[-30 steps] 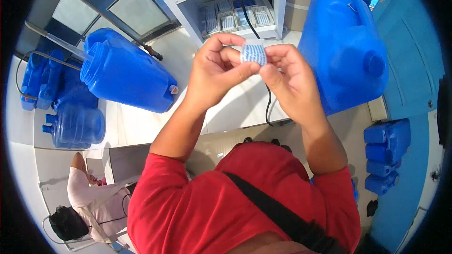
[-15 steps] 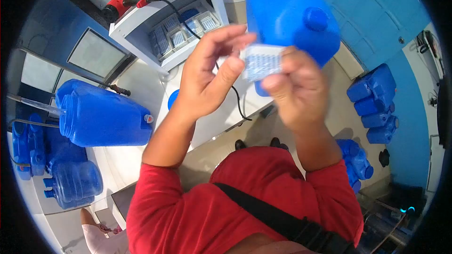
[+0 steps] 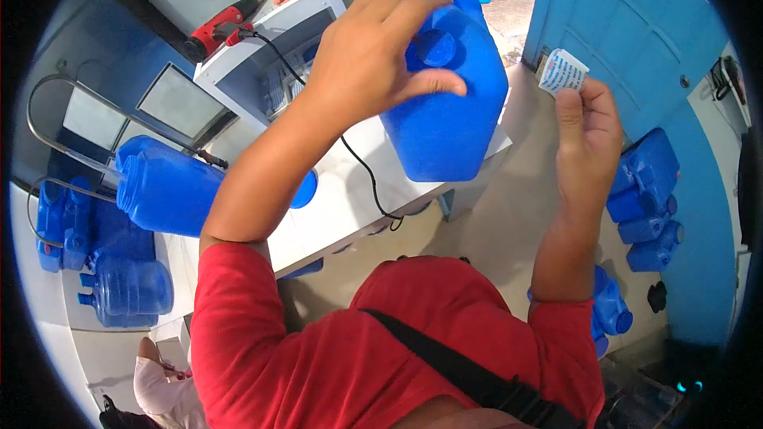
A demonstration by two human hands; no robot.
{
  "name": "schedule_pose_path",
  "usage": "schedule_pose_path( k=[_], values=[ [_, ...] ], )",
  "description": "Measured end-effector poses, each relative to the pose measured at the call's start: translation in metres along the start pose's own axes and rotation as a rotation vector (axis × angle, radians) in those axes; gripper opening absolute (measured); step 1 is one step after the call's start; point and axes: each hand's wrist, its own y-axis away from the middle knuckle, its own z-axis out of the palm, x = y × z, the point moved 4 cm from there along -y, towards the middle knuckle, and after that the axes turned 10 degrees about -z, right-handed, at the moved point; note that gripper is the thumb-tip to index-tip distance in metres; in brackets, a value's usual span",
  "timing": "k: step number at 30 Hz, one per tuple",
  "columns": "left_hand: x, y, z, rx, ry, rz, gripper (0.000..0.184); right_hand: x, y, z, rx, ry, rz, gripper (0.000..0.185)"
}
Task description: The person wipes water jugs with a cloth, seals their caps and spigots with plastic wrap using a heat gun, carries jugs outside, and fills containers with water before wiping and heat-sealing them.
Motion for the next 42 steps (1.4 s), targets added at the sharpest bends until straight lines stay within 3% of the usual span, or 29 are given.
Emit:
schedule_pose_path(
  k=[2,3,5,6,9,11,13,17,22,26,28,29,31,32,34,35,36,37,38,41,42],
  values=[
    [0.002,0.0,-0.003,0.239,0.124,0.288,0.085,0.007,-0.004,-0.003,-0.056,0.02,0.009,0.018],
    [0.001,0.006,-0.001,0.238,0.114,0.289,0.085,0.009,-0.007,-0.003,-0.088,0.054,-0.027,0.017],
    [-0.009,0.018,0.004,0.102,0.247,0.0,0.101,0.007,-0.014,0.0,-0.124,0.08,-0.062,0.016],
    [-0.01,0.019,0.005,0.103,0.241,-0.005,0.101,-0.002,-0.02,0.005,-0.18,0.15,-0.113,0.016],
    [-0.007,0.024,0.005,0.163,0.242,-0.023,0.125,-0.007,-0.035,0.025,-0.276,0.216,-0.174,0.017],
    [-0.017,0.032,0.027,0.157,0.356,-0.106,0.125,-0.01,-0.045,0.04,-0.312,0.214,-0.184,0.016],
    [-0.015,0.033,0.035,0.134,0.477,-0.227,0.125,-0.029,-0.053,0.056,-0.472,0.355,-0.44,0.016],
    [0.021,0.028,0.037,0.269,0.382,-0.264,0.127,-0.043,-0.056,0.073,-0.587,0.42,-0.499,0.015],
    [0.018,0.028,0.039,0.276,0.393,-0.218,0.126,-0.06,-0.043,0.075,-0.63,0.809,-0.597,0.018],
    [0.0,0.036,0.024,0.184,0.462,-0.078,0.122,-0.057,-0.036,0.089,-0.604,0.782,-0.509,0.028],
    [-0.041,0.04,0.01,0.17,0.434,-0.052,0.115,-0.051,-0.037,0.092,-0.4,0.679,-0.416,0.041],
    [-0.068,0.039,-0.004,0.258,0.292,-0.089,0.108,-0.048,-0.036,0.095,-0.406,0.659,-0.424,0.041],
    [-0.136,0.036,-0.03,0.338,0.091,-0.308,0.083,-0.032,-0.036,0.09,-0.489,0.658,-0.236,0.059],
    [-0.196,0.033,-0.033,0.4,0.062,-0.483,0.084,-0.03,-0.036,0.087,-0.491,0.646,-0.242,0.059],
    [-0.284,0.038,-0.057,0.28,-0.197,-0.799,0.096,-0.034,-0.036,0.079,-0.485,0.778,-0.442,0.085],
    [-0.319,0.041,-0.065,0.114,-0.226,-1.008,0.103,-0.029,-0.035,0.074,-0.478,0.789,-0.434,0.085],
    [-0.364,0.048,-0.06,0.004,-0.186,-1.173,0.112,-0.019,-0.033,0.068,-0.486,0.68,-0.358,0.097],
    [-0.387,0.054,-0.056,0.071,-0.179,-1.208,0.119,-0.008,-0.03,0.065,-0.491,0.572,-0.287,0.109],
    [-0.39,0.051,-0.061,0.078,-0.271,-1.22,0.118,0.002,-0.025,0.065,-0.482,0.592,-0.284,0.109],
    [-0.348,0.037,-0.06,-0.046,-0.124,-1.322,0.111,0.017,-0.016,0.079,-0.52,0.445,-0.236,0.12],
    [-0.361,0.037,-0.054,-0.123,-0.096,-1.378,0.099,0.016,-0.016,0.086,-0.52,0.469,-0.186,0.119]
  ],
)
